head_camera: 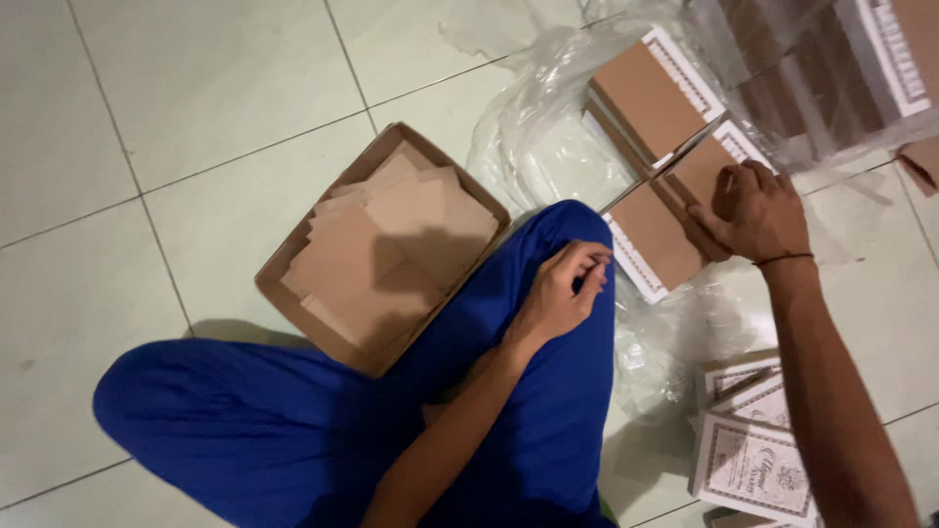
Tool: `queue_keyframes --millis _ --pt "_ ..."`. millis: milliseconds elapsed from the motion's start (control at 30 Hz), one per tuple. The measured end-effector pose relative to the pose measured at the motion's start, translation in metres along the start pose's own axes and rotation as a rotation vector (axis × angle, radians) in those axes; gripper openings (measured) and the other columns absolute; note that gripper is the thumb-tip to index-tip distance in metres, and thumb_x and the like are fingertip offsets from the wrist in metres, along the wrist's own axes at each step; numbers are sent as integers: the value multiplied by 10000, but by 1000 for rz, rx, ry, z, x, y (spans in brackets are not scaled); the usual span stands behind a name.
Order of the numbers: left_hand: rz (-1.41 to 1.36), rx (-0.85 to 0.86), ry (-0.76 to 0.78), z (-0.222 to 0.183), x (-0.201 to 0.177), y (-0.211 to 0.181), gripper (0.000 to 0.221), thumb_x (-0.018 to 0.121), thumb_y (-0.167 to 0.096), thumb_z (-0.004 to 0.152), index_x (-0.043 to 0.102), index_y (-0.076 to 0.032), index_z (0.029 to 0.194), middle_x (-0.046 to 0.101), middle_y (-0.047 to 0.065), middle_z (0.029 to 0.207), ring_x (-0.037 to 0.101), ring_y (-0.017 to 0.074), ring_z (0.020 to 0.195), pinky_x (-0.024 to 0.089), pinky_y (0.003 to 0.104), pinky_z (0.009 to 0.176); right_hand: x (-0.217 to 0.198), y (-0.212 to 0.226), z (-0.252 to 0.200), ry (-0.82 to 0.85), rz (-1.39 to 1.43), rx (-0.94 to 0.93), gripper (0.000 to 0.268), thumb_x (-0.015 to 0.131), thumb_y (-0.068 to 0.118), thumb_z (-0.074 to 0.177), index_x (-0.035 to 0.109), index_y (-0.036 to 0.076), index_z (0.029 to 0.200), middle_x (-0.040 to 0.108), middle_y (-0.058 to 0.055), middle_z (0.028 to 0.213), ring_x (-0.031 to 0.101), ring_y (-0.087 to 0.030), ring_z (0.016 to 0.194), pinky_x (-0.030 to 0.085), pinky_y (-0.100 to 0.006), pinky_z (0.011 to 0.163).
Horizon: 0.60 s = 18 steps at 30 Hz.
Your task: The person takes a printed card and a brown paper sleeve from a box, inserts the card into the sleeve, and then places the completed set aside on the floor.
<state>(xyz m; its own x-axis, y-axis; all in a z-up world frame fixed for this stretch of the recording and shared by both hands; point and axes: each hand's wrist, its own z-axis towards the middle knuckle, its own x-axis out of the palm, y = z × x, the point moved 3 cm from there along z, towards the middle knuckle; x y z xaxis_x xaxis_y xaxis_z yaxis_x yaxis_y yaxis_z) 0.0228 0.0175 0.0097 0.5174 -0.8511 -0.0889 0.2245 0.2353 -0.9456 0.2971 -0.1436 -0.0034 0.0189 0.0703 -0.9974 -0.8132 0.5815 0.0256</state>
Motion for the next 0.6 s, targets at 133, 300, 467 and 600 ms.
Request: queue_keyframes --millis 133,300,467,600 --pt "-11 23 11 -2 2 0 160 503 -98 1060 603 -21 1159 628 108 1040 705 193 808 589 299 744 -5 39 -1 -303 -543 -463 381 497 272 1050 618 -82 976 525 -238 945 591 -435 826 498 -448 646" --pt "-78 16 41 -6 -7 -1 169 518 -60 1049 594 10 1182 626 136 1051 701 208 851 632 312 740 -1 52 5 -132 -633 -413 295 435 400 1133 521 129 1211 440 -137 921 449 -309 595 361 -405 488" --pt "-268 -115 177 -14 -35 -1 186 504 -31 1044 590 25 1199 677 188 1089 751 249 948 654 317 768 -19 28 31 317 -127 121 541 568 164 825 466 -46 1313 716 -390 996 701 -588 867 555 -605 684" --pt "8 -355 270 -9 -95 -24 148 583 -137 974 670 -106 1090 771 64 989 749 170 922 568 295 823 -36 11 32 122 -207 161 322 546 307 973 663 20 885 724 -248 826 699 -448 754 527 -482 628"
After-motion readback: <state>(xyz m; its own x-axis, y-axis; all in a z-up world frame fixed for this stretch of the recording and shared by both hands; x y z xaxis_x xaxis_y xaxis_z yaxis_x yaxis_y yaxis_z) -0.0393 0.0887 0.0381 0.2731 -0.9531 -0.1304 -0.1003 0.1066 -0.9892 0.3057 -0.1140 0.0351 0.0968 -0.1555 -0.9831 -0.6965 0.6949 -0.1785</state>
